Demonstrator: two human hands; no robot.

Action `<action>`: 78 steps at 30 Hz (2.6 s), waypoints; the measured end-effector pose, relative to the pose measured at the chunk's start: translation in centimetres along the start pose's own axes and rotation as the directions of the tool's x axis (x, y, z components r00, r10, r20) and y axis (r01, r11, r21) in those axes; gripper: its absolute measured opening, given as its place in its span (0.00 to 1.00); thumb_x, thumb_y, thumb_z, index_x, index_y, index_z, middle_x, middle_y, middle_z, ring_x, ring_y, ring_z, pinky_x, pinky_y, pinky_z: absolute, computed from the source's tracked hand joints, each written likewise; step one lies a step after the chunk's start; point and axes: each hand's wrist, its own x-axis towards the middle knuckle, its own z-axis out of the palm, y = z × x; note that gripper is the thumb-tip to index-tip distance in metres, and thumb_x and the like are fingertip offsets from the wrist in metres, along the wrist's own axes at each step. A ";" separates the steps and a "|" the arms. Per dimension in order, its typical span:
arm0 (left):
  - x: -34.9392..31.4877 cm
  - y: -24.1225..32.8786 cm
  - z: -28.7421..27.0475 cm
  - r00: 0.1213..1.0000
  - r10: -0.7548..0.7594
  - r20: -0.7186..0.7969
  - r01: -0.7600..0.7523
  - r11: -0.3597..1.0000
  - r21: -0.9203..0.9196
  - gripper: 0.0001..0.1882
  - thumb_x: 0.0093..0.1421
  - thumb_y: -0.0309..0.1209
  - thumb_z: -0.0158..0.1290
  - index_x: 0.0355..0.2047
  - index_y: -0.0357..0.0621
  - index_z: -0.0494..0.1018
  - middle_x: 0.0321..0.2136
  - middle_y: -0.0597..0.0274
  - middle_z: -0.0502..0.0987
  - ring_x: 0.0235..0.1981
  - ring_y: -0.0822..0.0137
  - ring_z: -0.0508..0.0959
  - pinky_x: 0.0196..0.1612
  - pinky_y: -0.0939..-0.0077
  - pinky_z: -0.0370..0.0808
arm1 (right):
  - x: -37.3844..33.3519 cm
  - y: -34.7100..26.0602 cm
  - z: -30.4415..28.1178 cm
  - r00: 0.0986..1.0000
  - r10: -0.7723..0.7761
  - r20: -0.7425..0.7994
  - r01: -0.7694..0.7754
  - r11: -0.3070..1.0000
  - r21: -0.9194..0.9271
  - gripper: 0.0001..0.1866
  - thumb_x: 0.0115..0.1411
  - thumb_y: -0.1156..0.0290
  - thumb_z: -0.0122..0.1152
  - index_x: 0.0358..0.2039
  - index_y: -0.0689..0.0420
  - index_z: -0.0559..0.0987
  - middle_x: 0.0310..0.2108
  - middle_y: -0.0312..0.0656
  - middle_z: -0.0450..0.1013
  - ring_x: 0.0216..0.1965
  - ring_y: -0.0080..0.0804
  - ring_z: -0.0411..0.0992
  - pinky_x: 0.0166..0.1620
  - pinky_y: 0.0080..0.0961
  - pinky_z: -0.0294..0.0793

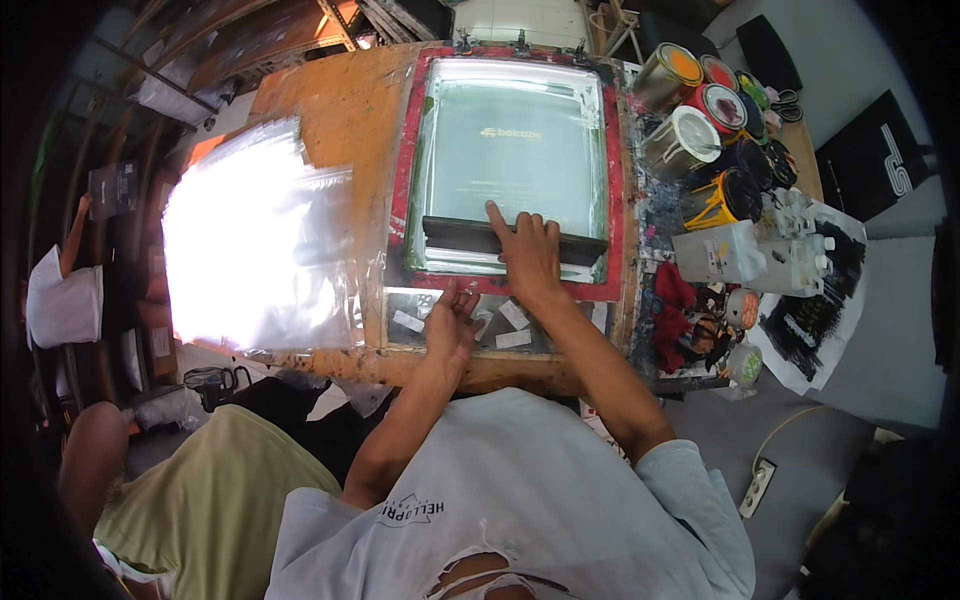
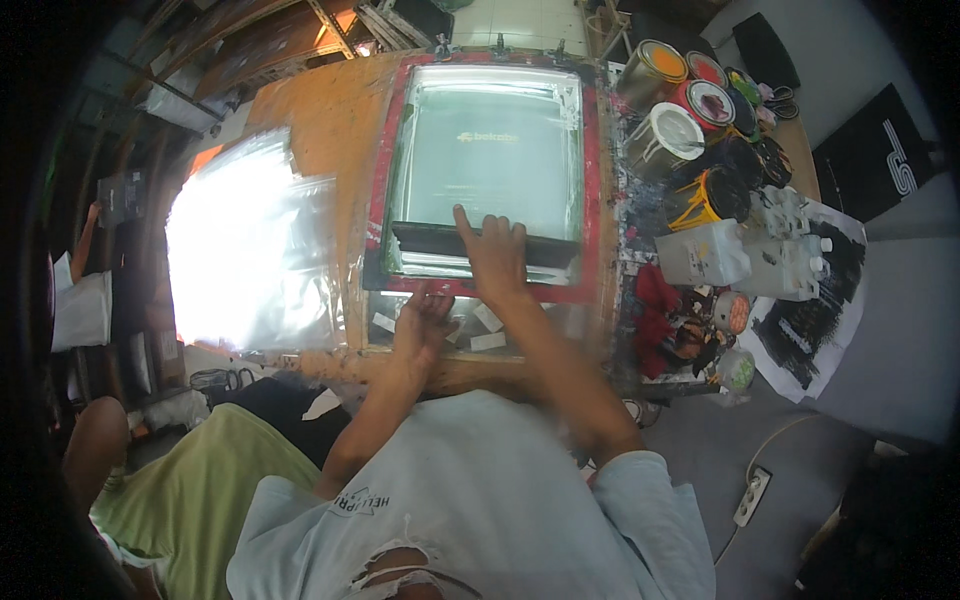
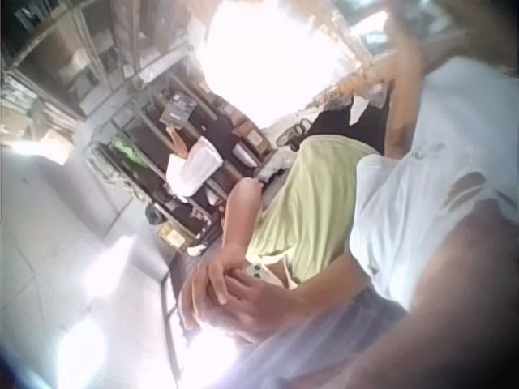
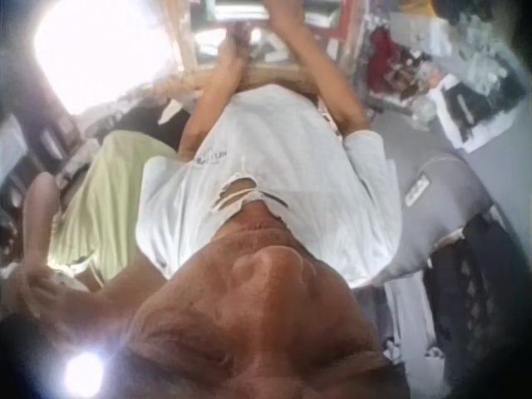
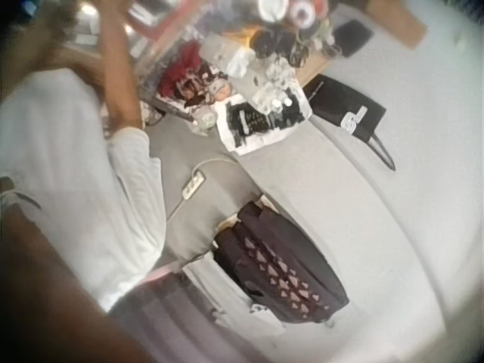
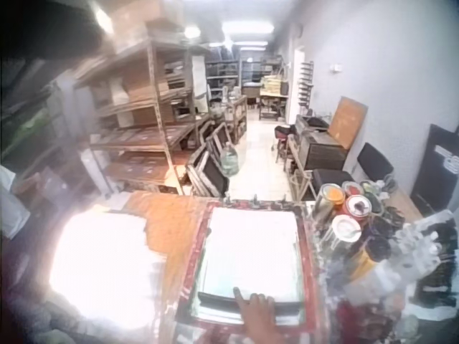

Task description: The person performs screen printing on plastic bags by placing a bag on the workspace, lowering a screen, and using a squeegee to apply ink before lifting the screen and setting the bag aside.

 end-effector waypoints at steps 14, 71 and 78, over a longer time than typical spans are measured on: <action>-0.4 -0.2 0.8 0.996 -0.019 -0.083 0.012 0.997 -0.082 0.23 0.63 0.47 0.62 0.51 0.48 0.70 0.48 0.60 0.69 0.61 0.56 0.68 0.66 0.37 0.52 | 3.3 2.1 1.6 0.985 -0.113 -0.126 0.105 0.992 -0.067 0.31 0.57 0.77 0.60 0.62 0.44 0.71 0.34 0.37 0.68 0.41 0.35 0.69 0.57 0.58 0.59; -8.6 9.9 8.7 0.792 0.510 0.336 -0.454 0.860 -0.234 0.08 0.64 0.30 0.59 0.41 0.39 0.77 0.38 0.56 0.83 0.42 0.59 0.83 0.55 0.54 0.79 | 3.7 -4.0 -15.9 0.918 -0.168 -0.358 0.116 0.980 -0.163 0.26 0.60 0.52 0.66 0.59 0.43 0.77 0.35 0.40 0.67 0.40 0.39 0.67 0.48 0.46 0.61; -2.7 18.4 15.1 0.408 0.670 0.620 -0.647 0.692 -0.321 0.20 0.65 0.33 0.54 0.51 0.29 0.73 0.43 0.49 0.82 0.45 0.55 0.83 0.58 0.54 0.76 | 15.3 -2.3 -24.2 0.878 -0.265 -0.399 0.198 0.960 -0.200 0.20 0.71 0.52 0.51 0.31 0.54 0.81 0.19 0.37 0.68 0.22 0.30 0.66 0.33 0.35 0.70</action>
